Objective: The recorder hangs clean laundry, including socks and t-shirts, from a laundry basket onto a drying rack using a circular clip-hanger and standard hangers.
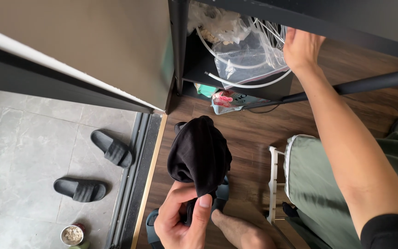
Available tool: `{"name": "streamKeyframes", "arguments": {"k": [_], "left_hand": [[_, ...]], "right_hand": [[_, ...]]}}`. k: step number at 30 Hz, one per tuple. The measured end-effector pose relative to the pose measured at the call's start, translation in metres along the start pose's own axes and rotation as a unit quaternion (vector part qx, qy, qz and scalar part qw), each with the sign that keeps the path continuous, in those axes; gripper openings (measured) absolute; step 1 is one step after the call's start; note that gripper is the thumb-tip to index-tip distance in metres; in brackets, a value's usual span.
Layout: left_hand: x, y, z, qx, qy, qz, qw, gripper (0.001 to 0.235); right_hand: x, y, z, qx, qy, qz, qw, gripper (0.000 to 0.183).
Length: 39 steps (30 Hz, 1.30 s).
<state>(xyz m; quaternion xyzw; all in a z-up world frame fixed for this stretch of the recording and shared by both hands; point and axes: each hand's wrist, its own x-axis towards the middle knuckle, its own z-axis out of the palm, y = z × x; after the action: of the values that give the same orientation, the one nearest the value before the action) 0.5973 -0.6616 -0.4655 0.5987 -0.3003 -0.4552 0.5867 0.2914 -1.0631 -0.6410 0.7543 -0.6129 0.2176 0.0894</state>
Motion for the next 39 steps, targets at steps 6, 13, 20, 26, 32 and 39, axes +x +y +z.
{"name": "streamKeyframes", "arguments": {"k": [6,13,20,26,32,39], "left_hand": [[0.022,-0.013,0.007,-0.041,-0.025,0.057,0.997,0.006],[0.029,-0.02,0.007,-0.03,-0.006,0.033,0.999,0.007],[0.03,-0.011,0.006,-0.029,-0.012,0.039,0.999,0.006],[0.026,-0.009,0.01,-0.018,-0.01,0.026,0.999,0.006],[0.024,0.002,0.013,-0.03,-0.011,0.011,0.999,0.007],[0.021,0.0,0.015,-0.013,-0.016,0.011,1.0,0.005]], "right_hand": [[0.033,-0.011,0.015,-0.003,-0.19,0.006,0.982,0.022],[0.026,0.002,0.026,-0.038,-0.124,-0.047,0.99,0.024],[0.016,-0.007,0.015,-0.019,-0.139,0.117,0.983,0.037],[0.021,0.018,0.045,0.077,-0.023,0.077,0.994,0.02],[0.025,0.003,0.034,0.041,-0.105,0.121,0.986,0.022],[0.017,-0.009,0.013,0.005,-0.114,0.021,0.993,0.023]]}}
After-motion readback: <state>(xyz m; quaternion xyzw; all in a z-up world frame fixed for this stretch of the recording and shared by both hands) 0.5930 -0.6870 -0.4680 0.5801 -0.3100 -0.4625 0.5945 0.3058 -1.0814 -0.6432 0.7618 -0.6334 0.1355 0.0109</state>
